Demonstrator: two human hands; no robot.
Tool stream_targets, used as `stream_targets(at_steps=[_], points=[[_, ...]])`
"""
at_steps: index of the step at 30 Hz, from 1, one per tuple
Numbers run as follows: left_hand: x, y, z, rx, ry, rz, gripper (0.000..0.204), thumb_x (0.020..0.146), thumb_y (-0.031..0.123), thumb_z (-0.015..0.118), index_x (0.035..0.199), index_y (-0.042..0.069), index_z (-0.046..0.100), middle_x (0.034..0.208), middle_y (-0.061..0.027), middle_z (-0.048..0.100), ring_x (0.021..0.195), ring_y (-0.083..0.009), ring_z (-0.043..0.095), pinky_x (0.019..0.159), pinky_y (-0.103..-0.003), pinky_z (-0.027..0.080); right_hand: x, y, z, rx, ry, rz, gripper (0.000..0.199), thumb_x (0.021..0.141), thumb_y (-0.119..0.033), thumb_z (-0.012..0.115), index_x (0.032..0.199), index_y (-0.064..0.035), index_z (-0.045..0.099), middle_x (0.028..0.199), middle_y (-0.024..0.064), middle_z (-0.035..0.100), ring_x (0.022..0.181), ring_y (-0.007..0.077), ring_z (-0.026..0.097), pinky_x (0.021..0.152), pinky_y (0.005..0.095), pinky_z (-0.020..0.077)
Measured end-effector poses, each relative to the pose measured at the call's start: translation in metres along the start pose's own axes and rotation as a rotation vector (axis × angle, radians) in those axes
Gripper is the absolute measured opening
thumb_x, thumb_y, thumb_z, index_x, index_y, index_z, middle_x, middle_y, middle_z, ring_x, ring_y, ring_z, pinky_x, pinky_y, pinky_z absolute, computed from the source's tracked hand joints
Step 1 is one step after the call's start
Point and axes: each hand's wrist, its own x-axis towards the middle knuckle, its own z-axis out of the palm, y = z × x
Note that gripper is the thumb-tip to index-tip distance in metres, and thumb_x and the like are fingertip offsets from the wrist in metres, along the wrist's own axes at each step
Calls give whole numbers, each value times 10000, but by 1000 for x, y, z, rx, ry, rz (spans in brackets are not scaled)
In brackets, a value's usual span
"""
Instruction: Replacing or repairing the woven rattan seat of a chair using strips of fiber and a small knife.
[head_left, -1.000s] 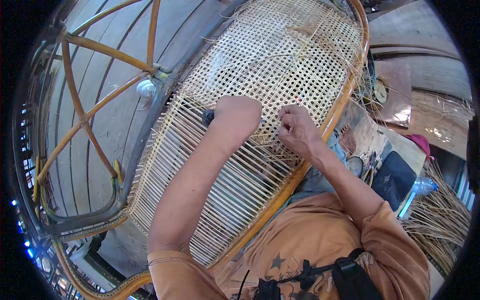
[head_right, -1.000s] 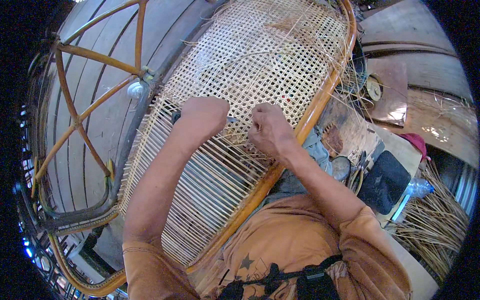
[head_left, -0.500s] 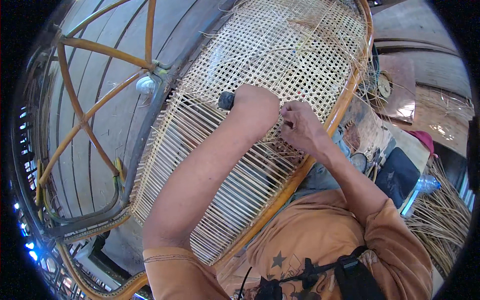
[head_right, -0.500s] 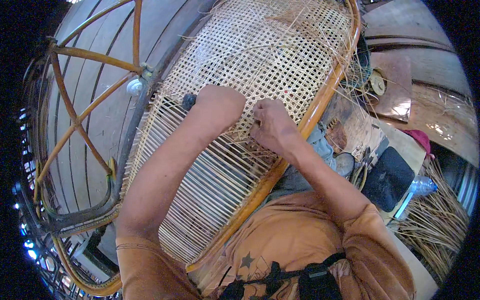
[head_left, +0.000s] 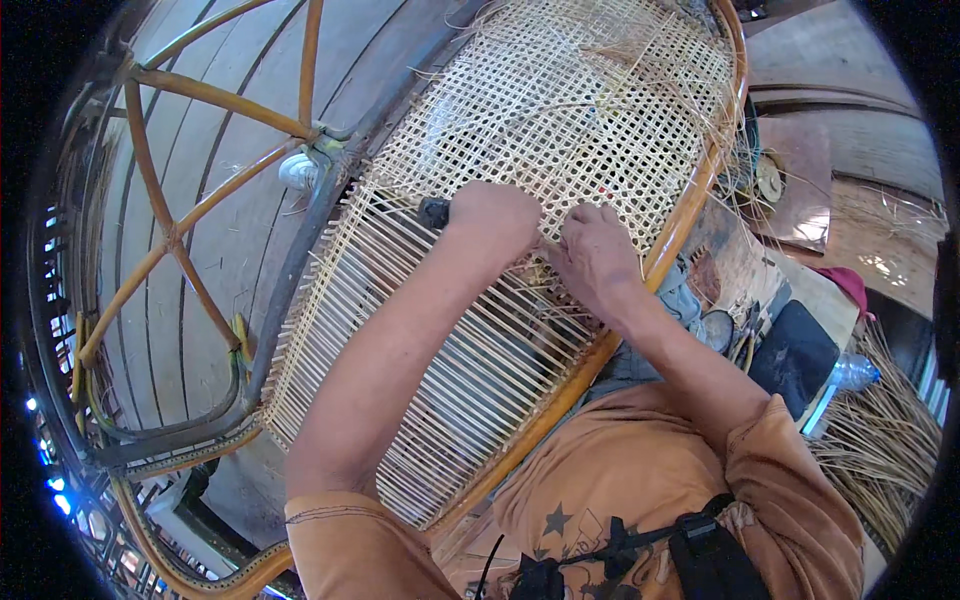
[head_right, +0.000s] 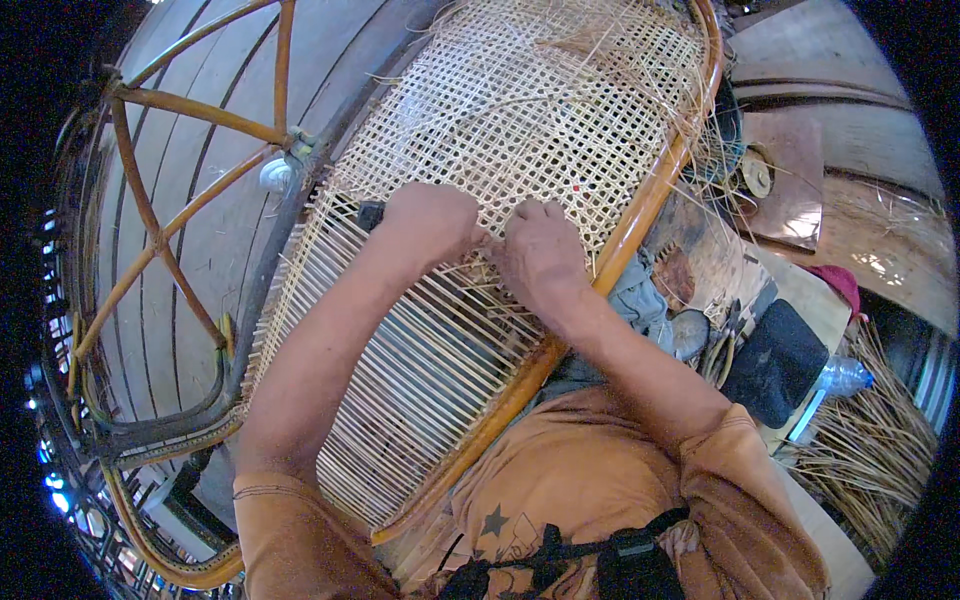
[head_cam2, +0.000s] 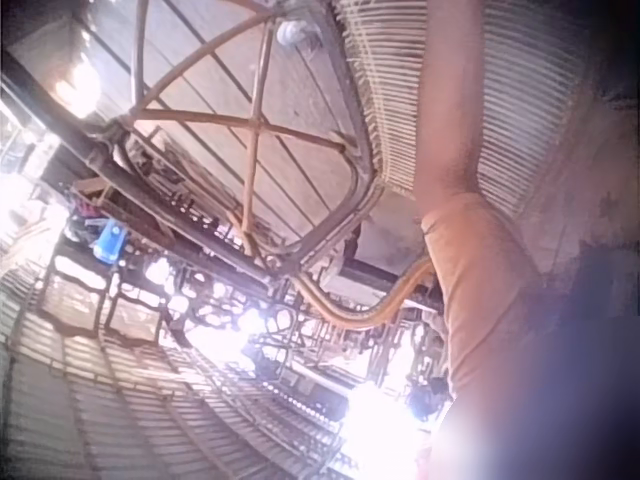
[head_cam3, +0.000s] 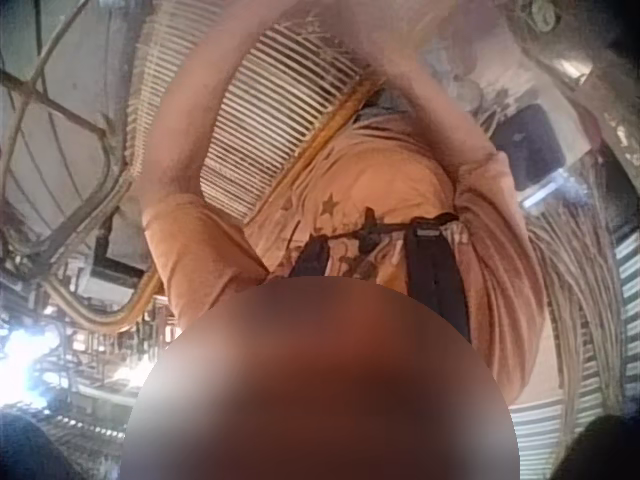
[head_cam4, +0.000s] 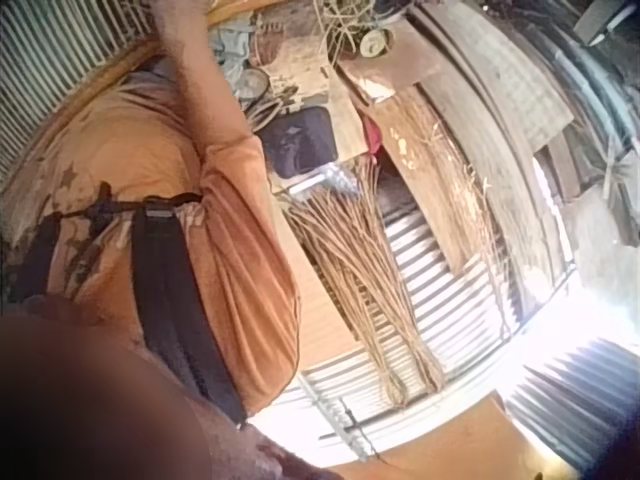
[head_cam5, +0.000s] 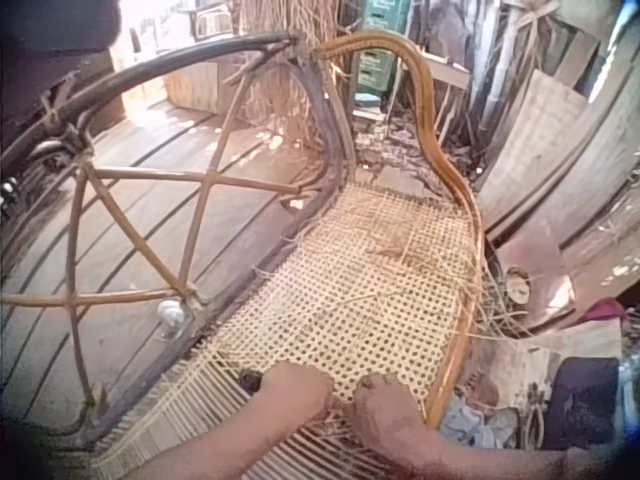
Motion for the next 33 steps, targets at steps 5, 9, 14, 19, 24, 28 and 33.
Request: stream_targets(at_steps=[5,9,14,19,24,28,33], points=[[-13,-24,0,14,27,-47,394,806,424,562,826,50,685,805,-153,666,763,-310,655,686,-415,517,7,8,-3,165,0,-74,67,726,-82,635,759,-56,583,894,97,574,854,304,548,725,382,469],[-23,-26,3,10,47,-76,406,815,437,554,802,52,682,776,-154,662,752,-306,653,670,-418,518,2,12,-5,199,49,-70,61,740,-88,628,784,-72,590,898,95,573,827,303,555,704,379,477],[-28,-33,13,15,140,-79,418,833,443,537,757,55,673,727,-147,652,727,-301,650,633,-418,517,11,2,-17,178,-83,41,52,766,-113,616,786,-67,600,899,104,570,846,314,555,728,399,472],[-30,-30,15,4,155,-104,401,825,427,550,752,52,672,725,-153,649,727,-303,649,639,-418,515,11,2,-16,160,-73,21,85,765,-132,619,777,-49,606,897,125,567,868,320,557,733,404,471],[-37,-32,6,15,135,-135,424,819,442,555,767,39,673,759,-155,656,734,-311,648,647,-419,513,31,-2,-15,36,-288,218,160,732,-172,653,725,-18,609,857,176,565,794,361,575,698,430,468],[-46,-35,9,-48,86,-269,398,820,421,557,802,46,690,798,-148,668,765,-294,656,676,-407,516,35,6,-6,83,-256,154,198,721,-200,668,735,-12,608,836,204,560,783,375,576,698,445,461],[-59,-28,3,-24,109,-300,414,835,428,546,803,40,686,799,-147,667,763,-296,657,671,-399,520,43,19,-19,406,-310,189,202,814,-217,607,901,-40,651,763,128,614,679,217,585,639,329,467]])
